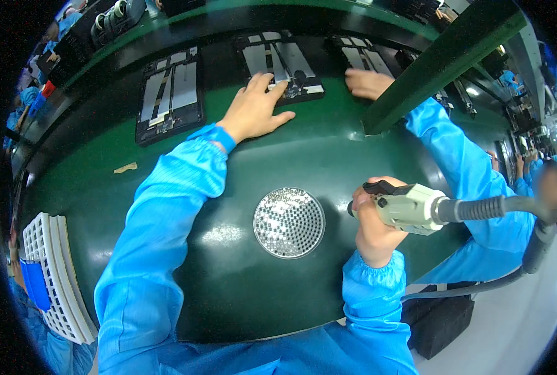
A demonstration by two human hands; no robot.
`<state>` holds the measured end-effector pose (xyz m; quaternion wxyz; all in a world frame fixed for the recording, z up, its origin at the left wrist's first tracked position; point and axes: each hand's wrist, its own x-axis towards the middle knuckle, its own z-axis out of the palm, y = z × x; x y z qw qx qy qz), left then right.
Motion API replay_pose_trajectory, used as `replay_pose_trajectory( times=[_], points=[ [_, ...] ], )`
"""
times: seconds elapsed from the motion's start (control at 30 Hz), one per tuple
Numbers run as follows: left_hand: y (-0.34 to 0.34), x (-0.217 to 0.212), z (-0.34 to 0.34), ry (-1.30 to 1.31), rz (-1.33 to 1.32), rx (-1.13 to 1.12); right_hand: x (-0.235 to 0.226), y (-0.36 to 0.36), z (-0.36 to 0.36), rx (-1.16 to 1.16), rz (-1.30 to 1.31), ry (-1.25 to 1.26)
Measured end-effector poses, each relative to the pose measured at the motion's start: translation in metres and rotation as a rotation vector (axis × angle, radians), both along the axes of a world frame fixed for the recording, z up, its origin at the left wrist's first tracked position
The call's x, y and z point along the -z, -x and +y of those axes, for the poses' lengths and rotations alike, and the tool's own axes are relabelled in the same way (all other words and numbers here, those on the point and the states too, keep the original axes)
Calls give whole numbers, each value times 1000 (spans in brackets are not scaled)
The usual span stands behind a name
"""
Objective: The user is assembling electronic components, specifically tablet-like devices, on an assembly line.
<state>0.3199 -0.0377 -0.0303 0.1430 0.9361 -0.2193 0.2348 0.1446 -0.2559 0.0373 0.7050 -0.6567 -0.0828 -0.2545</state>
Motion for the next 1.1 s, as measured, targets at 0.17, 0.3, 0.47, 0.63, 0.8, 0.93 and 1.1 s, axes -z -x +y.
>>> replay_pose_trajectory(
  times=[0.17, 0.3, 0.47, 0.63, 0.8, 0.93, 1.1],
  points=[
    [-31, -3, -5, -174, 53, -99, 5, -1, -8, 37, 61, 49],
    [-32, -17, 7, -333, 1, -39, 4, 1, -8, 68, 51, 76],
    [-26, -18, 50, -414, -302, -215, 3, -1, 5, 36, 66, -36],
    [85, -67, 58, -202, -381, -121, 0, 6, -3, 25, 61, 7],
    [244, -76, 85, -255, -235, -222, 1, 5, -1, 3, 18, -19],
    [312, -50, 93, -262, -98, -256, -6, 5, 5, -41, -12, -31],
    [323, -68, 86, -143, 323, -127, -5, 1, 7, -35, 3, -20]
  ],
)
